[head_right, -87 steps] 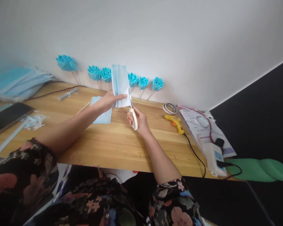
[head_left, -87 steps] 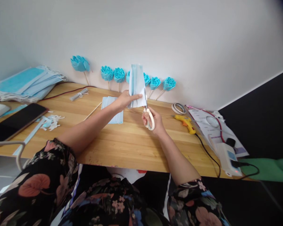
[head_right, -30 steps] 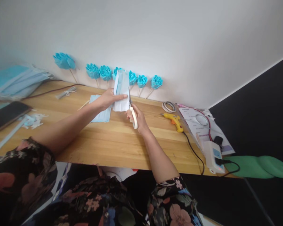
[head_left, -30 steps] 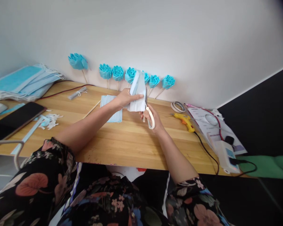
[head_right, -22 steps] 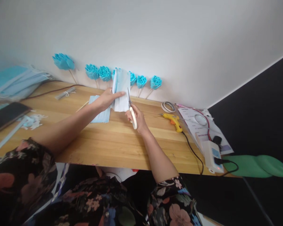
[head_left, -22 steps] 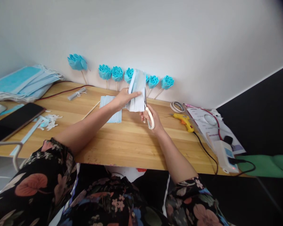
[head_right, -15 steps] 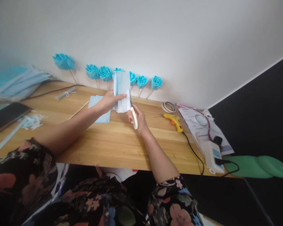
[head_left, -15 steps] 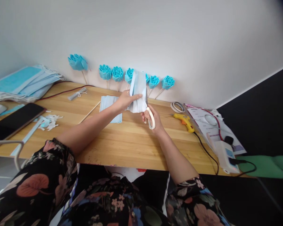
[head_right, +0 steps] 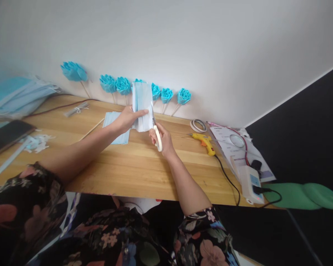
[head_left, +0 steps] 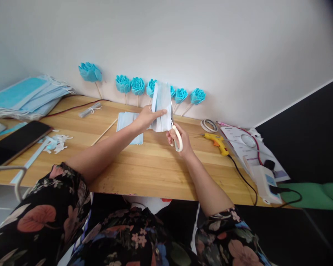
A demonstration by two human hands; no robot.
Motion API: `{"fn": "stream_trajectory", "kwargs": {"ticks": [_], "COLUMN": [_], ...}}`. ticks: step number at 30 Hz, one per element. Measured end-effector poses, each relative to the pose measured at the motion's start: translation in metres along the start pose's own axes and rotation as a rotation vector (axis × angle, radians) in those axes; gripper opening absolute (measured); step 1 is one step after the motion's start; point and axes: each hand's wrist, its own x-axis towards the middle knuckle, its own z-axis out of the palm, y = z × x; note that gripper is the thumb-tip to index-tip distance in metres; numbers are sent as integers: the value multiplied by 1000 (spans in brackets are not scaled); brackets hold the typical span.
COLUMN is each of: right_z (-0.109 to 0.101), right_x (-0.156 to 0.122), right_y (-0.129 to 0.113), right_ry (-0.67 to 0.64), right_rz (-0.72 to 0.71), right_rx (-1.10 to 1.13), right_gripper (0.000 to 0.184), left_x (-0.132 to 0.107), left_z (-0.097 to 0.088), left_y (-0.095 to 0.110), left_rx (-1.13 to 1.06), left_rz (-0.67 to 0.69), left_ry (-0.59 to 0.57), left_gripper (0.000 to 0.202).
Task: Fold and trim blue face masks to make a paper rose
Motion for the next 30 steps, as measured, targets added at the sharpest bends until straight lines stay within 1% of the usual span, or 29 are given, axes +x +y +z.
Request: {"fn": "stream_trajectory", "kwargs": {"ticks": [8, 15, 24, 30], "right_z": [0, 0, 1, 2], "right_x": [0, 1, 1, 1], "right_y": [1, 5, 4, 4], "right_ry": [-4, -2, 0, 5], "right_rz": [-14, -12, -27, -25], "right_rx": [28, 52, 23, 15], "right_gripper": [40, 41, 45, 40], "left_x": [-1, 1, 1, 2], "left_z": [0, -1, -1, -2], "left_y": [1, 0, 0, -1], "left_rx": [-17, -9, -28, -47], "left_rz": [-14, -3, -14, -9], "left_ry": [3, 0, 5, -6], "left_gripper": [47, 47, 46, 46]}}
